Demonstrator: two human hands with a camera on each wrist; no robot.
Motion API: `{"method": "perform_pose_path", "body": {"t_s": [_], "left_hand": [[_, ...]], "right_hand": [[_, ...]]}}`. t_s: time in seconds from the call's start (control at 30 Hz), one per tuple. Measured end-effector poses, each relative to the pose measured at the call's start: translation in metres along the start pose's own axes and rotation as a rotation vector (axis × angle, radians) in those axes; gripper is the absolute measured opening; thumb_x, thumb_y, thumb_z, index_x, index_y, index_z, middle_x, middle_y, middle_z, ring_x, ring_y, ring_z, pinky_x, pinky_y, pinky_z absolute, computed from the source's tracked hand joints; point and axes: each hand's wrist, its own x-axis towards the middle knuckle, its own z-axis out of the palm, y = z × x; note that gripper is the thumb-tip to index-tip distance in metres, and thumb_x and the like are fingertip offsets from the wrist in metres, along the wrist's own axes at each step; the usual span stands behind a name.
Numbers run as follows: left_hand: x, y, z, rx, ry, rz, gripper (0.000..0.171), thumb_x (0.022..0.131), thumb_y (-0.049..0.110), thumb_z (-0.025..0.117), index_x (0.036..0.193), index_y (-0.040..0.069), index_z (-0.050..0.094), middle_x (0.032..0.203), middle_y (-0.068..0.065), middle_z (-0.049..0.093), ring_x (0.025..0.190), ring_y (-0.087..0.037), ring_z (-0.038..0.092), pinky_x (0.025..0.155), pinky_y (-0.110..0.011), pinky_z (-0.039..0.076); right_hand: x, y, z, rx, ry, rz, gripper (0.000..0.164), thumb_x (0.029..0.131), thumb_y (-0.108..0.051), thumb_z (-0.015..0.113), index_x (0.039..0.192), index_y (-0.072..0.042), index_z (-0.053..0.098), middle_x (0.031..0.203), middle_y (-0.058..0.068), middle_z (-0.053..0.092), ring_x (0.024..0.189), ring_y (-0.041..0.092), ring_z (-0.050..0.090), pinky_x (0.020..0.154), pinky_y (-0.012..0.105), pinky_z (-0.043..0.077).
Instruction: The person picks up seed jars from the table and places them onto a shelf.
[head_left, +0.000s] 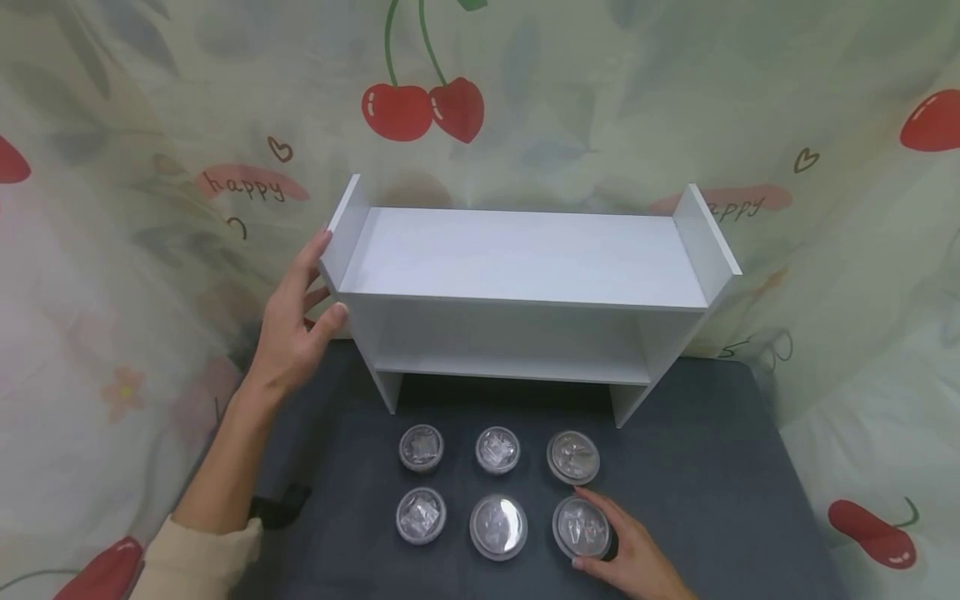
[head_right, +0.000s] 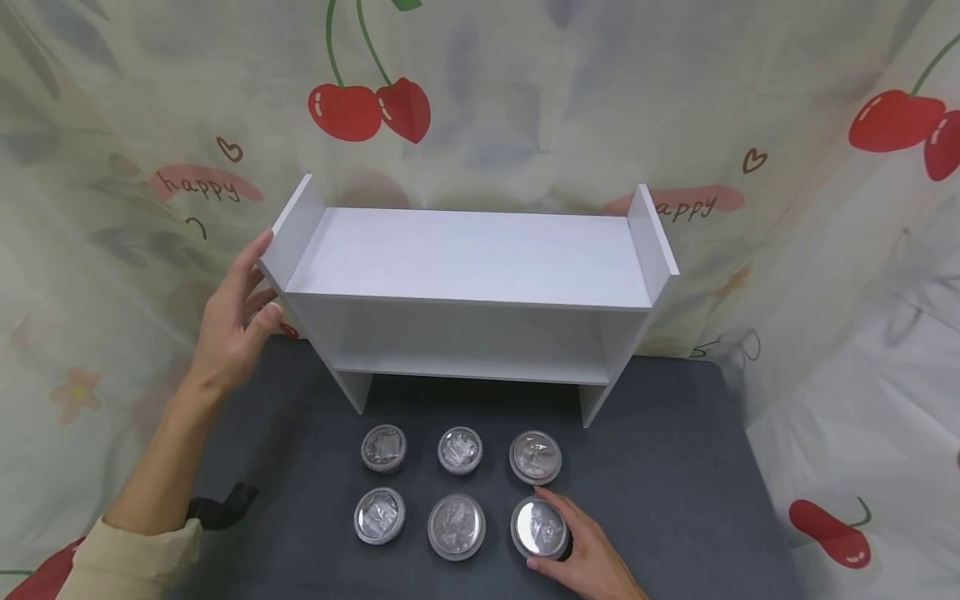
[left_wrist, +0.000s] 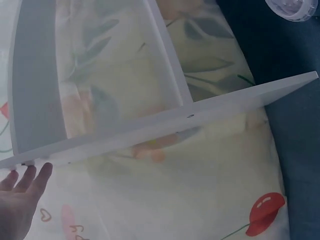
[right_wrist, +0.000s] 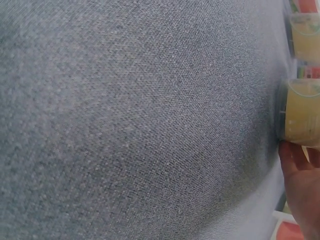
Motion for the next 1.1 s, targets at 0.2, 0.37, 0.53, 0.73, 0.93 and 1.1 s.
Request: {"method": "perform_pose_path", "body": {"t_s": [0.2, 0.37, 0.53, 0.73, 0.93, 1.1], "left_hand": [[0.004, 0.0, 0.001, -0.09, 0.009, -0.04, 0.067, 0.095, 0.047, 0.059, 0.154, 0.023, 0.038, 0.16, 0.004, 0.031, 0.143, -0.031, 0.034, 0.101, -0.067, 0.036], [0.008, 0.001, 0.002, -0.149, 0.013, -0.083, 0.06, 0.098, 0.038, 0.057, 0.152, 0.02, 0.041, 0.159, 0.002, 0.032, 0.143, -0.032, 0.033, 0.105, -0.068, 0.031], [0.013, 0.005, 0.001, -0.121, 0.012, -0.143, 0.051, 0.102, 0.029, 0.051, 0.151, 0.022, 0.043, 0.159, 0.006, 0.032, 0.141, -0.029, 0.037, 0.107, -0.062, 0.032], [0.019, 0.006, 0.0, -0.114, 0.016, -0.189, 0.046, 0.105, 0.028, 0.046, 0.151, 0.023, 0.044, 0.158, 0.005, 0.034, 0.138, -0.025, 0.04, 0.106, -0.041, 0.037], [0.023, 0.008, 0.0, -0.124, 0.007, -0.209, 0.045, 0.106, 0.028, 0.042, 0.15, 0.023, 0.045, 0.157, 0.006, 0.036, 0.134, -0.023, 0.042, 0.099, -0.039, 0.043], [0.026, 0.01, 0.0, -0.148, 0.002, -0.225, 0.045, 0.106, 0.029, 0.04, 0.151, 0.021, 0.044, 0.157, 0.004, 0.036, 0.136, -0.025, 0.041, 0.103, -0.054, 0.041]], "right_hand": [[0.001, 0.0, 0.002, -0.018, 0.004, 0.005, 0.09, 0.069, -0.042, 0.09, 0.147, -0.026, 0.048, 0.143, -0.01, 0.053, 0.128, 0.019, 0.052, 0.103, 0.039, 0.043], [0.0, -0.002, 0.002, -0.023, -0.007, 0.02, 0.089, 0.07, -0.043, 0.089, 0.146, -0.025, 0.049, 0.142, -0.01, 0.053, 0.128, 0.02, 0.052, 0.103, 0.042, 0.043], [0.0, -0.006, -0.001, -0.034, -0.014, 0.009, 0.088, 0.07, -0.043, 0.089, 0.146, -0.024, 0.049, 0.142, -0.009, 0.054, 0.127, 0.021, 0.053, 0.102, 0.044, 0.044], [0.0, -0.014, -0.007, -0.064, 0.019, -0.095, 0.087, 0.071, -0.039, 0.089, 0.146, -0.026, 0.048, 0.142, -0.01, 0.054, 0.126, 0.019, 0.054, 0.1, 0.04, 0.046], [0.004, -0.027, -0.015, -0.076, 0.079, -0.269, 0.087, 0.069, -0.032, 0.092, 0.144, -0.017, 0.051, 0.137, -0.003, 0.059, 0.122, 0.019, 0.057, 0.101, 0.028, 0.043], [0.009, -0.036, -0.023, -0.054, 0.067, -0.336, 0.088, 0.07, -0.027, 0.092, 0.144, -0.011, 0.049, 0.137, 0.005, 0.059, 0.123, 0.018, 0.056, 0.104, 0.02, 0.035]]}}
